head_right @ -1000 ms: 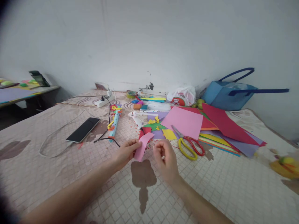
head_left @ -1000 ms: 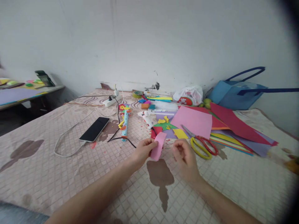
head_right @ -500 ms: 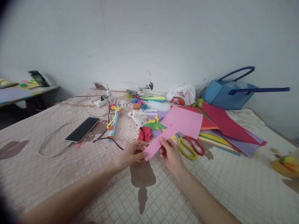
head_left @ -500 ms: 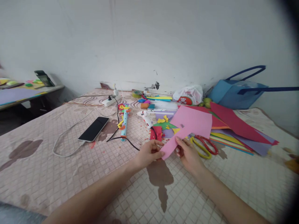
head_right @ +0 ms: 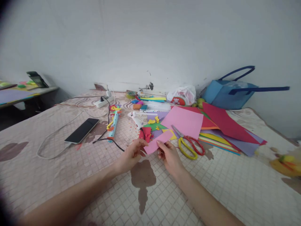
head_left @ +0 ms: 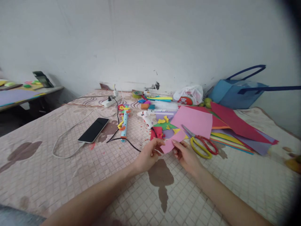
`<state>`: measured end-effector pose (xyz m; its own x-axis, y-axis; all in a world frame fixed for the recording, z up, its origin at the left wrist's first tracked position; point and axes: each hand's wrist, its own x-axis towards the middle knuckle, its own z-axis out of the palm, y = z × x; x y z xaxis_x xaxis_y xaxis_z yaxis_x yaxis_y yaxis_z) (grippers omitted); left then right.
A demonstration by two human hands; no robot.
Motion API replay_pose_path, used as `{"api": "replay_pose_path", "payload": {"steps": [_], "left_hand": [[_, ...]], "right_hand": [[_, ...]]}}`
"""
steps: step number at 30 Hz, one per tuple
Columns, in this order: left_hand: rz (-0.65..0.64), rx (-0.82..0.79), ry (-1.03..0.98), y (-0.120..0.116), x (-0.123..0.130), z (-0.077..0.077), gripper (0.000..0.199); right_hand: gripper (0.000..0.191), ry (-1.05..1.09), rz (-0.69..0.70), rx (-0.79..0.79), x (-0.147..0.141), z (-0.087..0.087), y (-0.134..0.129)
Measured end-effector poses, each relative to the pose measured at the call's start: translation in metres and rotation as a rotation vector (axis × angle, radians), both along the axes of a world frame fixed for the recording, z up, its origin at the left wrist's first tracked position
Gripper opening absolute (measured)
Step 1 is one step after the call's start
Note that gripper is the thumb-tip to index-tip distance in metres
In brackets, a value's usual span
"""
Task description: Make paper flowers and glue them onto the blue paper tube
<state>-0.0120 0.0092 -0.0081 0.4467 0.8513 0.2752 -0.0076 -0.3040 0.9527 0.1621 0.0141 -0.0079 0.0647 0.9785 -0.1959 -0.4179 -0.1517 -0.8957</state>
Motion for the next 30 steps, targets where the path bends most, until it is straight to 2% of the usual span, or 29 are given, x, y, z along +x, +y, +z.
{"api": "replay_pose_path", "payload": {"steps": [6,11,15,18,25,27,30], "left_hand": [[0.088,0.221,0.183,0.003,-0.002,-0.001,0.032],[0.161,0.283,0.231,0.005,-0.002,-0.004,0.026],[0.176,0.243,0.209,0.005,-0.002,-0.006,0.017],[0.162,0.208,0.185,0.005,-0.002,-0.005,0.006],[0.158,0.196,0.159,0.004,-0.002,-0.003,0.014],[0.157,0.131,0.103,0.004,-0.001,-0.004,0.016],[0.098,-0.061,-0.073,0.004,0.001,-0.006,0.020]], "right_hand": [[0.030,-0.005,0.026,0.006,-0.001,-0.002,-0.001],[0.029,0.006,0.087,0.022,-0.004,-0.004,-0.003],[0.027,0.015,0.186,0.020,-0.009,-0.002,-0.009],[0.025,-0.030,0.204,0.041,-0.010,-0.002,-0.012],[0.023,-0.028,0.169,0.029,-0.012,-0.002,-0.014],[0.024,-0.018,0.166,0.018,-0.013,-0.004,-0.014],[0.023,-0.056,0.146,0.040,-0.015,-0.009,-0.016]]}}
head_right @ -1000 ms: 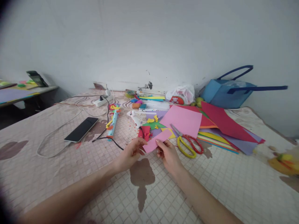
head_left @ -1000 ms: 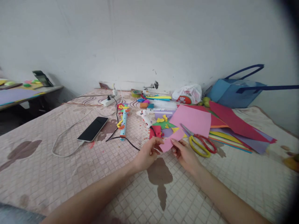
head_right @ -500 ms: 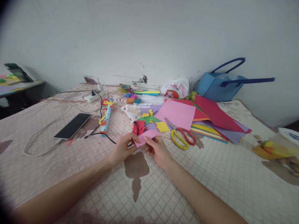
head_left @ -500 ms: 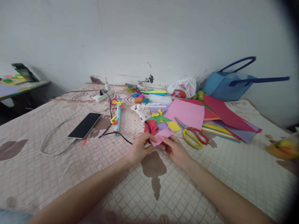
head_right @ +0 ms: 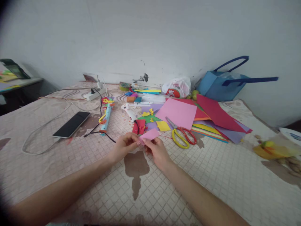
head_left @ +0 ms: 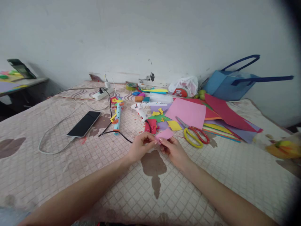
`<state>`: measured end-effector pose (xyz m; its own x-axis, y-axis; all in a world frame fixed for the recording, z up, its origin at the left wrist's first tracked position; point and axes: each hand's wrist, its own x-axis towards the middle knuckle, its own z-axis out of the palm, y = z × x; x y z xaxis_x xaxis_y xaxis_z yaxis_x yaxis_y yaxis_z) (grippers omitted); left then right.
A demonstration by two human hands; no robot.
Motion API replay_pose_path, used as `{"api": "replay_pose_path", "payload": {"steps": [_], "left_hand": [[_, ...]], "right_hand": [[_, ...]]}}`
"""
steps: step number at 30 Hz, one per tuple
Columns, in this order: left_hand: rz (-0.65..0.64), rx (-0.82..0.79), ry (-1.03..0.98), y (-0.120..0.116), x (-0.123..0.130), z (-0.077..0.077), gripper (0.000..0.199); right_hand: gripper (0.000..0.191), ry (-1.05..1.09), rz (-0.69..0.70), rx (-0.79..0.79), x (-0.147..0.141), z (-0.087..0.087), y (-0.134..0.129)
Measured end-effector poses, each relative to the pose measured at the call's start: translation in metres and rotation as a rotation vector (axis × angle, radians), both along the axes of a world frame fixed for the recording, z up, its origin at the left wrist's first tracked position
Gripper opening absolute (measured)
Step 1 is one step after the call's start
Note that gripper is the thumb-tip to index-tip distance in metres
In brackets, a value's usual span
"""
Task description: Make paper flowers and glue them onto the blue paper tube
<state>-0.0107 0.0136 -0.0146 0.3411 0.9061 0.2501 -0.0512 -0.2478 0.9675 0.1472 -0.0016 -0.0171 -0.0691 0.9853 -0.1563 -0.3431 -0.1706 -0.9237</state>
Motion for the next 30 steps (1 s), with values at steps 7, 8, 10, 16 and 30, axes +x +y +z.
{"api": "replay_pose_path", "payload": {"steps": [7,8,10,16,30], "left_hand": [[0.001,-0.259,-0.175,0.0004,0.0024,-0.0031,0.026],[0.011,-0.265,-0.176,0.0006,0.0021,-0.0030,0.027],[0.026,-0.271,-0.180,0.0009,0.0018,-0.0030,0.029],[0.036,-0.258,-0.180,0.0012,0.0023,-0.0043,0.029],[0.031,-0.042,0.025,-0.0035,0.0005,-0.0001,0.018]], "right_hand": [[0.020,-0.036,0.017,0.037,-0.0015,-0.0022,-0.0033],[0.020,-0.026,0.015,0.033,-0.0017,-0.0014,-0.0032],[0.020,-0.012,0.005,0.023,-0.0020,-0.0003,-0.0027],[0.021,0.020,-0.024,0.004,-0.0022,-0.0014,-0.0017],[0.022,0.064,-0.079,-0.009,-0.0012,0.0009,0.0005]]}}
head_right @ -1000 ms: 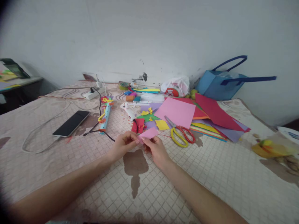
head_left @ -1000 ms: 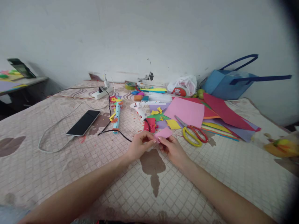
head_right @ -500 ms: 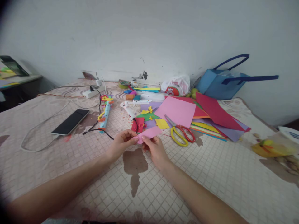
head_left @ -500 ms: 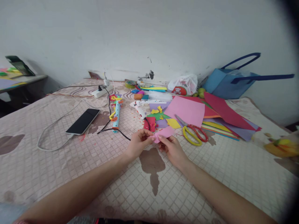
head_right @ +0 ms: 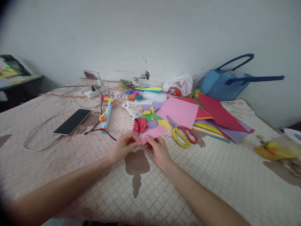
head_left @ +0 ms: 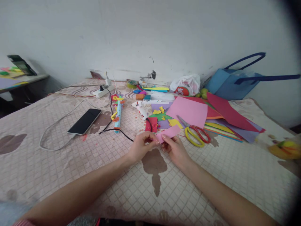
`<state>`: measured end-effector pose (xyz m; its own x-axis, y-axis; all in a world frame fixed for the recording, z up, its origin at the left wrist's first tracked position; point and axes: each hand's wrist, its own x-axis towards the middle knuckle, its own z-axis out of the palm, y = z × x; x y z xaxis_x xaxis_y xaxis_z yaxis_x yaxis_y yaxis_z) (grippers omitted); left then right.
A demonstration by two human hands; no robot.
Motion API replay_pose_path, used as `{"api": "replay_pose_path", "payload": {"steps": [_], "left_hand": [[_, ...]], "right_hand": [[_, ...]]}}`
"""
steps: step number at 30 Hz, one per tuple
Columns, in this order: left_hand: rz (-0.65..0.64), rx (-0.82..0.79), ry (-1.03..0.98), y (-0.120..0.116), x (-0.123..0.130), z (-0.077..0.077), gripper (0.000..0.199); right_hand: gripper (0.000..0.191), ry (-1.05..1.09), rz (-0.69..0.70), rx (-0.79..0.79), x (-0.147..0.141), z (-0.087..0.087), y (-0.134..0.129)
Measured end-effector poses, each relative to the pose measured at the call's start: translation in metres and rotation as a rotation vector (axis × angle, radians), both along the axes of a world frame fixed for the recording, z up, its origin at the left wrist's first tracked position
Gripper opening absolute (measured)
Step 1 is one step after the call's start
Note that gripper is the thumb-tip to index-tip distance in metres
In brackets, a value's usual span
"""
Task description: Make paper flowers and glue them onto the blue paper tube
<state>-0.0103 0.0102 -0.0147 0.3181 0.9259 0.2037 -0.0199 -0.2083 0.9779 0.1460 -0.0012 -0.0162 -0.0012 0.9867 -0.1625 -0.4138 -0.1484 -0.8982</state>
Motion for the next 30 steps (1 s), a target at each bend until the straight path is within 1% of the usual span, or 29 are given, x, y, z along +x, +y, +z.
{"api": "replay_pose_path", "payload": {"steps": [4,7,12,14,16,19,22,26,30], "left_hand": [[0.039,-0.242,-0.175,0.0021,0.0016,-0.0012,0.026],[0.039,-0.298,-0.240,0.0023,0.0023,-0.0016,0.026],[-0.012,-0.216,-0.224,0.0012,0.0016,-0.0019,0.025],[-0.012,-0.150,-0.179,0.0007,0.0008,-0.0018,0.023],[0.020,-0.071,-0.112,0.0002,-0.0001,-0.0012,0.021],[0.058,0.005,-0.031,-0.0001,-0.0012,0.0001,0.018],[0.052,0.032,-0.015,0.0007,-0.0022,0.0005,0.017],[0.016,0.056,-0.013,0.0022,-0.0030,-0.0011,0.016],[-0.005,-0.002,-0.089,0.0020,-0.0018,-0.0028,0.019]], "right_hand": [[0.021,-0.061,-0.004,0.034,0.0003,-0.0054,0.0004],[0.021,-0.077,-0.006,0.057,-0.0001,-0.0065,-0.0003],[0.021,-0.090,0.137,0.054,-0.0009,-0.0024,-0.0039],[0.021,-0.083,0.139,0.045,-0.0008,-0.0023,-0.0039],[0.021,-0.091,0.133,0.039,-0.0002,-0.0038,-0.0030],[0.021,-0.166,0.137,0.065,0.0012,-0.0071,-0.0015],[0.022,-0.212,0.156,0.095,0.0021,-0.0083,-0.0013],[0.022,-0.209,0.182,0.081,0.0018,-0.0063,-0.0020],[0.020,-0.272,0.178,0.080,0.0007,-0.0043,-0.0031]]}}
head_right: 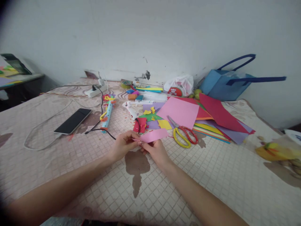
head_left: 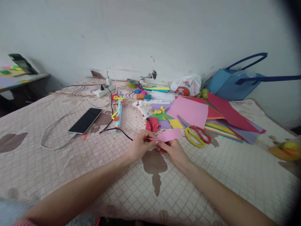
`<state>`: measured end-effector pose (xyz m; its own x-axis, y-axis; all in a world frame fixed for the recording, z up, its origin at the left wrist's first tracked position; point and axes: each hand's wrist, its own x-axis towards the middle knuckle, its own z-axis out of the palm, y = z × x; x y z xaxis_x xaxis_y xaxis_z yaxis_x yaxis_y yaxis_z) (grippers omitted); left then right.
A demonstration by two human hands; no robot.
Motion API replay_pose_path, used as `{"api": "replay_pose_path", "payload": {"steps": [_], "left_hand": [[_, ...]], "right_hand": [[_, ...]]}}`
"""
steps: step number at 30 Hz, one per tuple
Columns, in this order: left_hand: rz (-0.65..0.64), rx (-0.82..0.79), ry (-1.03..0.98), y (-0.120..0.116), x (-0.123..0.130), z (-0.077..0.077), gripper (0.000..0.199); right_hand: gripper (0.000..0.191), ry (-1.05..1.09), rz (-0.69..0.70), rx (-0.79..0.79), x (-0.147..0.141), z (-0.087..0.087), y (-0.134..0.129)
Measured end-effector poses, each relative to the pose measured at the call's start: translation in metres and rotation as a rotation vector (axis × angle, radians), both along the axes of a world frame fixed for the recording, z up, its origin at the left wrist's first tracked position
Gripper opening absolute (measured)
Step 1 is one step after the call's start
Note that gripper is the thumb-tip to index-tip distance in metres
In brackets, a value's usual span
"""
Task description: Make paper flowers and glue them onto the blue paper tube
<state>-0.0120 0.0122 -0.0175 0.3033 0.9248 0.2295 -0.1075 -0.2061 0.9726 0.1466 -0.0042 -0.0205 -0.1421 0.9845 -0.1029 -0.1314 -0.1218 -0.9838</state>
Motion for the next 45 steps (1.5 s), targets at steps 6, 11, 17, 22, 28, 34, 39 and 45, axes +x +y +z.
{"api": "replay_pose_path", "payload": {"steps": [6,11,17,22,28,34,39,45], "left_hand": [[-0.001,-0.174,-0.103,-0.001,0.003,0.002,0.027],[0.040,-0.252,-0.209,0.000,0.005,0.001,0.037],[0.051,-0.300,-0.234,-0.001,0.006,0.002,0.038],[0.045,-0.322,-0.258,-0.003,0.006,0.005,0.039],[0.082,-0.328,-0.252,-0.005,0.007,0.007,0.037],[0.100,-0.325,-0.237,-0.006,0.007,0.009,0.039],[0.089,-0.341,-0.257,-0.007,0.006,0.011,0.037],[0.043,-0.357,-0.227,-0.005,0.007,0.008,0.028]], "right_hand": [[0.022,0.051,-0.041,-0.037,-0.003,0.005,-0.002],[0.020,0.064,-0.054,-0.008,-0.003,0.004,-0.003],[0.019,0.051,-0.050,0.012,-0.002,0.001,-0.003],[0.021,0.059,-0.046,0.013,-0.002,0.002,-0.003],[0.027,-0.012,0.001,0.012,-0.003,0.005,-0.005],[0.028,-0.060,-0.013,0.042,-0.004,0.003,-0.005],[0.023,-0.048,-0.043,0.057,-0.003,0.002,-0.003],[0.024,-0.008,-0.097,0.067,-0.002,0.002,-0.003]]}}
